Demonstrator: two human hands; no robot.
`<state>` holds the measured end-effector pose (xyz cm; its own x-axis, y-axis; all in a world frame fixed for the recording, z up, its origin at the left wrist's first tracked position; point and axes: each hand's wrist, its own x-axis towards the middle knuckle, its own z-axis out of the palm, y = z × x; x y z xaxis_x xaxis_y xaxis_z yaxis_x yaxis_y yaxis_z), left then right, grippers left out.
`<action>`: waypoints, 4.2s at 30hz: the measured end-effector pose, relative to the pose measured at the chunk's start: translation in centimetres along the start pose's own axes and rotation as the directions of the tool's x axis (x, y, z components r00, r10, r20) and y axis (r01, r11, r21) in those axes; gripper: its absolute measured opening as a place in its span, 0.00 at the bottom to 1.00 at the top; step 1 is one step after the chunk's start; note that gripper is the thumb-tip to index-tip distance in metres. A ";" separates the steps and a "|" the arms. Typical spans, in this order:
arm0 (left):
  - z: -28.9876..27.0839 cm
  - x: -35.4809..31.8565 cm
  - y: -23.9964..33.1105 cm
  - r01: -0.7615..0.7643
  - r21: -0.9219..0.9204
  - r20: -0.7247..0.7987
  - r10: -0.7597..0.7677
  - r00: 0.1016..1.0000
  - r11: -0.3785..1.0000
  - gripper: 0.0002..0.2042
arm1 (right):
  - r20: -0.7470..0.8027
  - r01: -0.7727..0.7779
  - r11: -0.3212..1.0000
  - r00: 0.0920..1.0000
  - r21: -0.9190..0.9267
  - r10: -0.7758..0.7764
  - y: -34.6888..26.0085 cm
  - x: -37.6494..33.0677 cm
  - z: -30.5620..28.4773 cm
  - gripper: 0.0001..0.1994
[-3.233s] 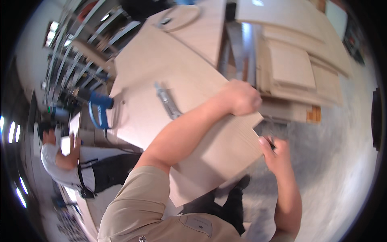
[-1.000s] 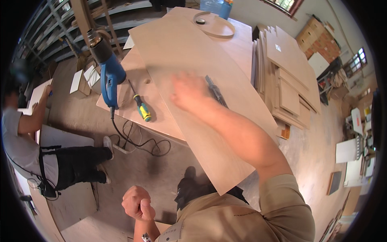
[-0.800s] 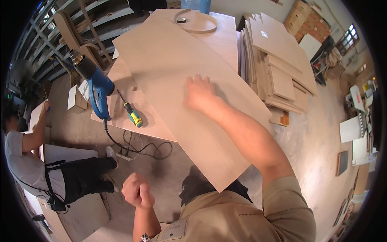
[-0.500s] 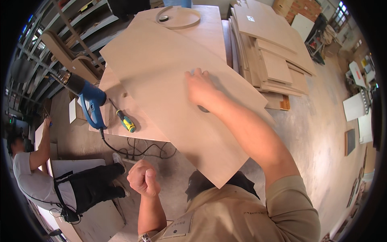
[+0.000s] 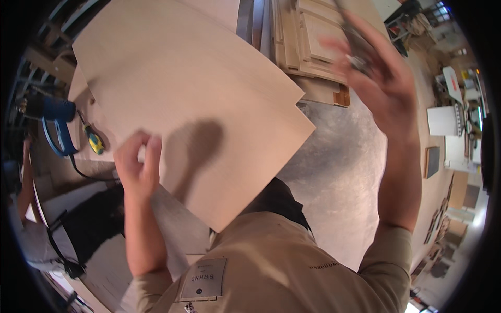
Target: The person trims the edges of a large wooden board using a utility knife and a screwdriver. They also use a heat gun to apply heat to the board's surface. The person works on the board at a workbench in a workshop.
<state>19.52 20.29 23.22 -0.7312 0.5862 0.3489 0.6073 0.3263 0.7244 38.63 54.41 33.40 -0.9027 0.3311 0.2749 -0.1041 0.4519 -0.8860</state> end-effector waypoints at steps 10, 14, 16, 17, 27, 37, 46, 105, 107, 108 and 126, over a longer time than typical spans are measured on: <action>22.4 16.2 4.5 -0.402 0.164 0.097 0.391 0.915 0.901 0.18 | 0.404 0.263 0.615 0.909 -0.744 0.100 12.3 -10.6 -4.9 0.16; 24.4 16.0 4.0 -0.323 0.358 0.473 0.128 0.872 0.876 0.17 | 0.445 0.320 0.555 0.890 -0.768 0.103 14.1 -10.8 -5.0 0.19; 24.1 15.9 3.7 -0.288 0.311 0.467 0.119 0.876 0.906 0.18 | 0.453 0.314 0.571 0.884 -0.759 0.115 14.6 -10.5 -5.0 0.19; 24.1 15.7 3.7 -0.315 0.329 0.463 0.139 0.875 0.890 0.18 | 0.451 0.304 0.581 0.884 -0.755 0.125 14.8 -10.4 -5.0 0.19; 24.7 15.9 3.6 -0.393 0.454 0.534 0.108 0.838 0.799 0.21 | 0.478 0.343 0.475 0.857 -0.810 0.196 15.1 -9.6 -4.1 0.21; 24.2 16.1 4.7 -0.345 0.470 0.581 0.010 0.814 0.812 0.19 | 0.461 0.350 0.388 0.853 -0.853 0.244 14.6 -8.9 -3.5 0.15; 24.0 16.0 4.9 -0.378 0.457 0.586 0.047 0.809 0.805 0.17 | 0.476 0.361 0.358 0.821 -0.861 0.317 14.4 -8.1 -3.8 0.16; 23.0 18.2 0.6 -0.179 0.484 0.370 -0.015 0.929 0.856 0.20 | 0.611 0.439 0.466 0.720 -0.768 0.330 14.8 -4.8 -5.0 0.14; 23.0 18.1 0.6 -0.165 0.481 0.349 -0.015 0.937 0.861 0.20 | 0.608 0.449 0.439 0.715 -0.778 0.346 14.6 -4.8 -4.8 0.14; 23.0 18.1 0.5 -0.158 0.475 0.335 -0.012 0.942 0.866 0.20 | 0.611 0.442 0.451 0.705 -0.775 0.360 14.6 -4.8 -4.8 0.14; 22.9 18.1 0.3 -0.257 0.455 0.395 0.065 0.916 0.853 0.20 | 0.586 0.447 0.388 0.692 -0.806 0.422 13.9 -3.0 -3.0 0.13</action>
<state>13.58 47.99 16.17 -0.5076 0.8515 0.1317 0.8470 0.4652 0.2573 41.16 62.20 21.44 -0.9131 -0.0659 -0.4023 -0.1069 0.9910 0.0801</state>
